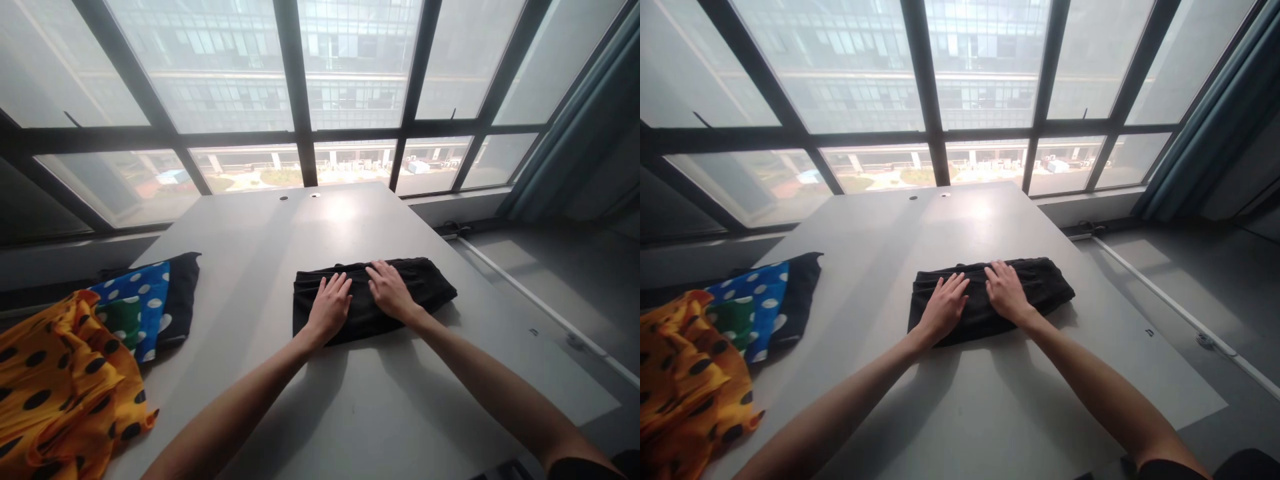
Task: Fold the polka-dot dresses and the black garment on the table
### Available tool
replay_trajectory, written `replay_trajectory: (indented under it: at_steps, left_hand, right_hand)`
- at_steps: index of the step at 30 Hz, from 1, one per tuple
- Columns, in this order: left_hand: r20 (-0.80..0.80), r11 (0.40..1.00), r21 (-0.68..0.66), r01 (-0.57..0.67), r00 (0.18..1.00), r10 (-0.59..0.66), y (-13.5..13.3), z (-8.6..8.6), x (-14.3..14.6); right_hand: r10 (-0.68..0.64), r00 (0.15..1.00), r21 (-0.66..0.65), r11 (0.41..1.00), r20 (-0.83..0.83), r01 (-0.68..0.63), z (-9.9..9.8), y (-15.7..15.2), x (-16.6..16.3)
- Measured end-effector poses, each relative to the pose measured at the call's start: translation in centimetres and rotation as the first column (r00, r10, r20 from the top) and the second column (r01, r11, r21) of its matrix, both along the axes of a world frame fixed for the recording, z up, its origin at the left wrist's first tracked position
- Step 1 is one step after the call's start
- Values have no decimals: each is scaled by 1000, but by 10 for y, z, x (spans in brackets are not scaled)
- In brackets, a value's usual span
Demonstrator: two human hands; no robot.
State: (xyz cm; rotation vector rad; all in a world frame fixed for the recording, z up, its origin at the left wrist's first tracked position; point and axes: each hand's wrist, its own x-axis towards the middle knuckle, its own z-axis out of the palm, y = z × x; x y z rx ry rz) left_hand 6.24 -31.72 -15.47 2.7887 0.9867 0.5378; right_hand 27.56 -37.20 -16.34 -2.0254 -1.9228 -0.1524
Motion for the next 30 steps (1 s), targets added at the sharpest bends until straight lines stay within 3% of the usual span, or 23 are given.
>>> replay_trajectory:
  at_steps: [2, 5, 8, 13, 18, 23, 27, 30]
  left_hand:
    - [-94, 999, 4, -53, 994, 53, 19, -23, 10]
    - [-138, 994, 4, -110, 984, 110, 29, -46, 7]
    - [-135, 989, 19, -148, 980, 149, 32, -50, -4]
    - [-161, 971, -14, -240, 959, 235, 54, -45, -34]
    - [-142, 931, -130, -340, 936, 322, 90, -49, -86]
    - [141, 928, -292, -233, 949, 283, 128, -40, -128]
    - [140, 914, -390, -112, 974, 179, 149, -27, -128]
    - [119, 897, -442, -17, 990, 77, 158, -20, -118]
  right_hand:
    - [86, 996, -132, 987, -15, -87, -12, 13, -31]
    - [82, 995, -284, 954, -58, -95, -25, 24, -45]
    - [59, 997, -342, 937, -50, -73, -28, 25, -28]
    - [-34, 997, -393, 918, 67, 58, -24, 11, 29]
    - [-86, 979, -324, 935, 186, 144, -32, -5, 62]
    - [-81, 978, -271, 954, 192, 132, -38, -5, 64]
    - [-52, 990, -131, 989, 131, 69, -24, -11, 31]
    - [195, 981, -67, 978, -10, -196, -10, -24, -27]
